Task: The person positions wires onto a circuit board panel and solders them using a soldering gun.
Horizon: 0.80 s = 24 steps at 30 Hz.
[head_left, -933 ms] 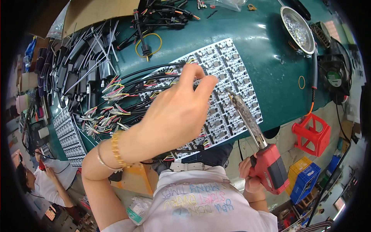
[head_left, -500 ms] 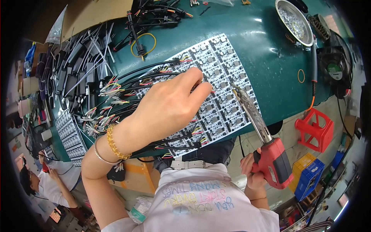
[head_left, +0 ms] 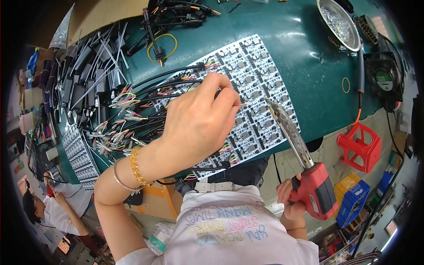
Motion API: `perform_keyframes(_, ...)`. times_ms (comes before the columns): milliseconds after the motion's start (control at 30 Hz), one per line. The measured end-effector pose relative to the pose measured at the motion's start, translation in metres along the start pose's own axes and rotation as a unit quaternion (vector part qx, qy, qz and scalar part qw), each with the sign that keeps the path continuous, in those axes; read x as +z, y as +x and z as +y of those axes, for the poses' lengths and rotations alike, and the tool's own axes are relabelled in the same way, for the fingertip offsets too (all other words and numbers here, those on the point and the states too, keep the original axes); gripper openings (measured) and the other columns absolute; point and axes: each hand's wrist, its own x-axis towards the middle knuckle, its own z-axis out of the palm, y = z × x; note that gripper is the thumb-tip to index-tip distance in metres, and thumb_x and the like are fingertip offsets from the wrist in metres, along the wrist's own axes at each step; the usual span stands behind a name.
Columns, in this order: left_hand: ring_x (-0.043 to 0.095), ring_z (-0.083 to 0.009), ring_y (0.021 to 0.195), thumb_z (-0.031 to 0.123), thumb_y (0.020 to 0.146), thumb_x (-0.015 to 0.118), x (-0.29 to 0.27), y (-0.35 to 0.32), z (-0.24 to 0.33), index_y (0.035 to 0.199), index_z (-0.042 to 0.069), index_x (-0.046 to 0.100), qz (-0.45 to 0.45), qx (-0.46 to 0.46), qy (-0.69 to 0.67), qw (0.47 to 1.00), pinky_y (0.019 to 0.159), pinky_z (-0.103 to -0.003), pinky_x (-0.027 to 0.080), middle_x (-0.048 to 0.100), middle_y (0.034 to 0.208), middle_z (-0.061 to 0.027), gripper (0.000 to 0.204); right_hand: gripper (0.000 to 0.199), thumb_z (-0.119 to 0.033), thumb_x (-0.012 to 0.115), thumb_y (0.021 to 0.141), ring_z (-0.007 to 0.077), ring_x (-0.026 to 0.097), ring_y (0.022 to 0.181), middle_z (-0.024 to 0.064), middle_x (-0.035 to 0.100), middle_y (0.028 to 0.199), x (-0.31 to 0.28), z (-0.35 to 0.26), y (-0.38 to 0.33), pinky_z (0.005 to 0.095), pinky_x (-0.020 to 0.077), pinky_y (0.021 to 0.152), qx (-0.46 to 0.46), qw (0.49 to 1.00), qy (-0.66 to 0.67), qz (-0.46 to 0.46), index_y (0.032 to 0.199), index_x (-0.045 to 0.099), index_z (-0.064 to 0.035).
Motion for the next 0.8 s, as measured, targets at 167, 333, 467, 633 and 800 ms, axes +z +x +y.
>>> perform_keyframes(167,0.057,-0.0257,0.069,0.002,0.069,0.066,0.011,-0.001,0.007,0.080,0.000,0.054,0.010,-0.034,0.018,0.999,0.059,-0.036,0.047,0.051,0.088,-0.0109,0.016,0.101,-0.080,0.049,0.071,0.0106,0.044,0.047,-0.0036,0.042,0.053,0.004,-0.008,0.004,0.0267,0.0394,0.052,0.012,1.000,-0.002,0.006,0.135,0.036,-0.0036)
perform_keyframes(333,0.056,-0.0281,0.070,0.001,0.068,0.064,0.012,0.000,0.008,0.080,-0.002,0.054,0.015,-0.059,0.008,0.998,0.061,-0.036,0.047,0.051,0.087,-0.0133,0.017,0.098,-0.082,0.049,0.069,0.0113,0.043,0.046,-0.0032,0.041,0.053,0.000,-0.004,0.006,0.0273,0.0385,0.051,0.002,0.999,0.010,-0.045,0.129,0.042,-0.0047)
perform_keyframes(467,0.056,-0.0297,0.071,0.001,0.067,0.064,0.013,-0.001,0.007,0.080,-0.003,0.054,0.013,-0.073,-0.018,0.997,0.063,-0.037,0.047,0.052,0.087,-0.0137,0.017,0.057,-0.060,0.066,0.077,0.0161,0.052,0.058,0.0023,0.055,0.063,0.016,-0.026,0.023,0.0297,0.0399,0.055,0.051,0.992,0.118,0.004,0.070,0.055,-0.0048)
perform_keyframes(633,0.056,-0.0302,0.072,0.001,0.067,0.064,0.015,-0.001,0.007,0.081,-0.003,0.054,0.021,-0.064,-0.019,0.998,0.065,-0.038,0.047,0.051,0.086,-0.0140,0.017,0.052,-0.054,0.068,0.079,0.0154,0.052,0.058,0.0019,0.053,0.062,0.024,-0.023,0.026,0.0293,0.0403,0.053,0.027,0.985,0.166,0.027,0.072,0.053,-0.0050)
perform_keyframes(800,0.056,-0.0293,0.072,0.001,0.066,0.064,0.013,0.000,0.009,0.080,-0.003,0.054,0.033,-0.044,0.004,0.998,0.064,-0.037,0.046,0.051,0.086,-0.0140,0.018,0.050,-0.029,0.082,0.063,0.0162,0.057,0.061,0.0040,0.056,0.068,-0.025,0.011,-0.002,0.0298,0.0434,0.057,0.027,0.958,-0.214,-0.187,0.092,0.049,-0.0057)
